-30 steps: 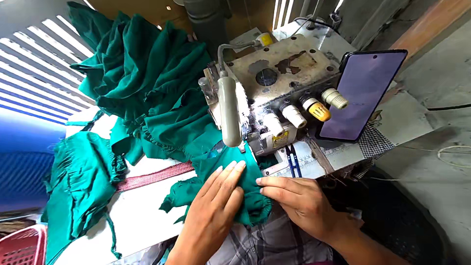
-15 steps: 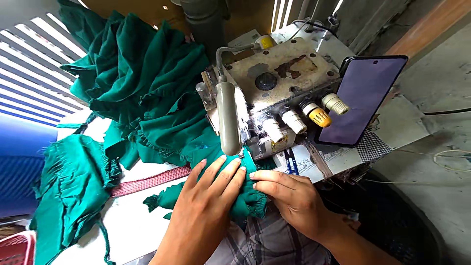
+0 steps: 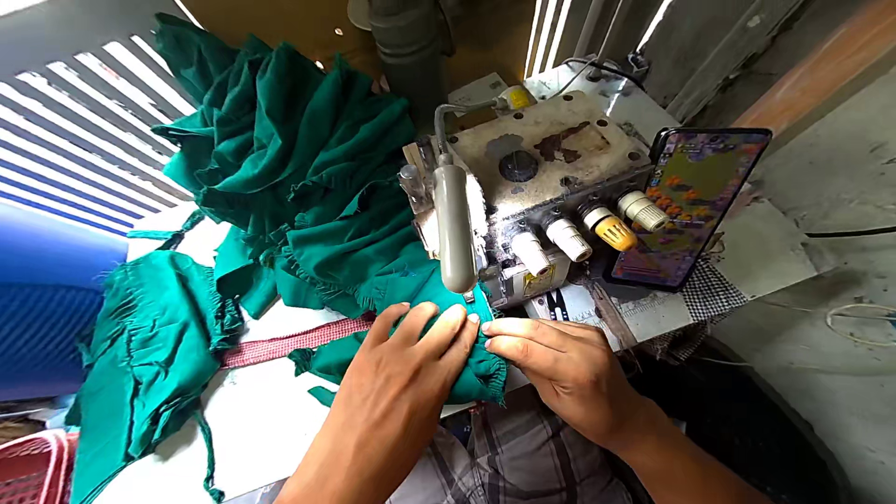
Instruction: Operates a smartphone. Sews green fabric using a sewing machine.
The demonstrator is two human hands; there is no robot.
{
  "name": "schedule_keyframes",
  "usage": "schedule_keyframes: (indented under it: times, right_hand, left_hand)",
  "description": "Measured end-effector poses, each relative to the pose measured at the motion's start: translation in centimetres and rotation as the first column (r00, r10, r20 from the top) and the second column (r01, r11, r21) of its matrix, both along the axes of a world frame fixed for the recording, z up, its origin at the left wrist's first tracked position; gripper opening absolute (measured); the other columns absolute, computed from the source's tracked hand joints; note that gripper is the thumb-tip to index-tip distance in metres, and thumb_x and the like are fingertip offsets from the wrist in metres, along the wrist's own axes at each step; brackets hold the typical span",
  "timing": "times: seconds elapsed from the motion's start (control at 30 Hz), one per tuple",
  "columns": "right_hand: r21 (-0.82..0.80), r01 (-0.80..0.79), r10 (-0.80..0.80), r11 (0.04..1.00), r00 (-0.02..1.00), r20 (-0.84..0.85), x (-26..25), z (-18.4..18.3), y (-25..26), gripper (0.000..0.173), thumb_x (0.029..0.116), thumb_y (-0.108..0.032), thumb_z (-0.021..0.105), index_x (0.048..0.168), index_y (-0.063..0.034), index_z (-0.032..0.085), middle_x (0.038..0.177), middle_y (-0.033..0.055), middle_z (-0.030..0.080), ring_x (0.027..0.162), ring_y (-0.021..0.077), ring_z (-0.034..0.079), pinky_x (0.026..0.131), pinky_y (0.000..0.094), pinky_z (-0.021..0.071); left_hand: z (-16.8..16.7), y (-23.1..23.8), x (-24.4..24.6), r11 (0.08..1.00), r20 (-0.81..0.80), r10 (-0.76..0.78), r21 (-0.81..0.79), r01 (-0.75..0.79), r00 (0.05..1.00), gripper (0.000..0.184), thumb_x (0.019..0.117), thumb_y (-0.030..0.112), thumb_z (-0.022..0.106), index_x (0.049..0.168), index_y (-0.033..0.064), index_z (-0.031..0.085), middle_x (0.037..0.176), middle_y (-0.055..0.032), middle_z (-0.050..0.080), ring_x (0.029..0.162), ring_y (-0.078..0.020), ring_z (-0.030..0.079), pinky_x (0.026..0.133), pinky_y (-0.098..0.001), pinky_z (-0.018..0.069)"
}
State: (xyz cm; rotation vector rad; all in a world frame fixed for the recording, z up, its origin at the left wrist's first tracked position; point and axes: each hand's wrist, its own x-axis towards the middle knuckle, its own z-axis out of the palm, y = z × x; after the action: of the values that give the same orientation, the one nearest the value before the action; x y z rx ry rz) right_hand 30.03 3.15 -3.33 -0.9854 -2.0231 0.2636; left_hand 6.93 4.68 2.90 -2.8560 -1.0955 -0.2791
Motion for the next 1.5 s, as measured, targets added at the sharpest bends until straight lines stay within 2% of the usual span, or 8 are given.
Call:
schedule_keyframes:
  times: [0.3, 0.67, 0.77, 0.83, 0.97, 1.1, 1.3, 1.5]
  right_hand:
    - [0.032, 0.052, -0.050, 0.998, 0.996, -0.079, -0.9, -1.3, 1.2, 0.024, 0.1043, -0.011, 0.052, 0.107, -0.0159, 0.075, 0.119, 0.0034, 0.075, 0.110, 0.0102, 0.071, 0.090, 0.0237, 0.0590]
    - [-0.008, -0.009, 0.009, 1.000, 0.997, -0.074, -1.5, -1.3, 1.5, 0.018, 0.0988, 0.000, 0.056, 0.103, -0.0004, 0.074, 0.117, 0.0214, 0.071, 0.118, 0.0217, 0.067, 0.103, 0.0297, 0.0522]
    - [-0.030, 0.022, -0.024, 0.999, 0.998, -0.065, -1.6, -1.0, 1.4, 0.017, 0.0976, -0.003, 0.058, 0.103, -0.0003, 0.075, 0.116, 0.0261, 0.066, 0.115, 0.0258, 0.064, 0.101, 0.0302, 0.0509]
    - [-0.037, 0.035, -0.036, 0.999, 0.998, -0.042, -1.6, -0.7, 1.2, 0.018, 0.0978, -0.004, 0.058, 0.103, 0.0001, 0.075, 0.115, 0.0276, 0.065, 0.112, 0.0283, 0.064, 0.099, 0.0330, 0.0516]
    - [-0.064, 0.055, -0.055, 0.996, 0.998, 0.001, -1.6, 0.1, 1.0, 0.019, 0.0982, -0.001, 0.057, 0.103, -0.0002, 0.075, 0.113, 0.0278, 0.065, 0.110, 0.0307, 0.065, 0.097, 0.0366, 0.0532]
    - [-0.075, 0.051, -0.055, 0.996, 0.997, -0.045, -0.9, -0.3, 0.4, 0.023, 0.0986, -0.007, 0.060, 0.115, -0.0002, 0.074, 0.112, 0.0240, 0.068, 0.103, 0.0248, 0.067, 0.088, 0.0318, 0.0568]
    - [-0.097, 0.254, -0.271, 0.962, 0.927, -0.260, 2.9, -3.5, -1.7, 0.025, 0.1015, -0.024, 0.060, 0.115, -0.0086, 0.074, 0.093, -0.0007, 0.075, 0.081, -0.0003, 0.068, 0.073, 0.0167, 0.0591]
    - [-0.197, 0.446, -0.485, 0.873, 0.760, -0.431, 8.9, -4.2, -3.7, 0.022, 0.1026, -0.017, 0.057, 0.110, -0.0020, 0.071, 0.093, 0.0014, 0.073, 0.074, 0.0029, 0.068, 0.064, 0.0204, 0.0594]
  left_hand:
    - [-0.3, 0.1, 0.5, 0.994, 0.082, 0.085, 0.060, -0.090, 0.993, 0.032, 0.0971, 0.004, 0.054, 0.120, 0.0169, 0.073, 0.128, 0.0022, 0.071, 0.120, -0.0220, 0.067, 0.101, -0.0450, 0.0536]
    - [-0.3, 0.0, -0.4, 0.999, 0.194, 0.037, -0.023, -0.033, 0.980, 0.031, 0.0903, 0.006, 0.066, 0.119, 0.0166, 0.070, 0.134, 0.0005, 0.067, 0.134, -0.0226, 0.057, 0.112, -0.0509, 0.0447]
    - [-0.8, -0.9, -0.5, 0.998, 0.360, 0.037, -0.053, -0.019, 0.932, 0.031, 0.0857, 0.035, 0.079, 0.109, 0.0151, 0.071, 0.123, -0.0014, 0.068, 0.128, -0.0195, 0.059, 0.116, -0.0478, 0.0401]
    - [-1.3, -1.1, -0.8, 0.998, 0.439, 0.057, -0.019, -0.054, 0.897, 0.029, 0.0923, 0.043, 0.073, 0.098, 0.0144, 0.072, 0.109, -0.0023, 0.070, 0.115, -0.0190, 0.064, 0.108, -0.0414, 0.0463]
    - [-0.9, -1.7, -2.0, 0.991, 0.439, 0.107, 0.030, -0.134, 0.892, 0.020, 0.0991, 0.030, 0.065, 0.088, 0.0145, 0.072, 0.094, -0.0006, 0.071, 0.103, -0.0182, 0.067, 0.096, -0.0377, 0.0518]
    - [-0.8, -2.8, -2.8, 0.987, 0.450, 0.145, -0.004, -0.160, 0.881, 0.023, 0.0949, 0.037, 0.071, 0.104, 0.0162, 0.073, 0.095, -0.0010, 0.071, 0.092, -0.0176, 0.068, 0.079, -0.0359, 0.0556]
    - [-4.6, -5.2, -4.0, 0.969, 0.506, 0.246, -0.099, -0.228, 0.826, 0.012, 0.0876, 0.022, 0.075, 0.098, 0.0163, 0.077, 0.091, -0.0008, 0.074, 0.089, -0.0173, 0.071, 0.082, -0.0393, 0.0572]
    - [-3.8, -5.3, -6.2, 0.955, 0.627, 0.283, -0.251, -0.156, 0.726, 0.017, 0.0933, 0.019, 0.075, 0.096, 0.0027, 0.075, 0.096, -0.0113, 0.073, 0.098, -0.0106, 0.068, 0.089, -0.0237, 0.0546]
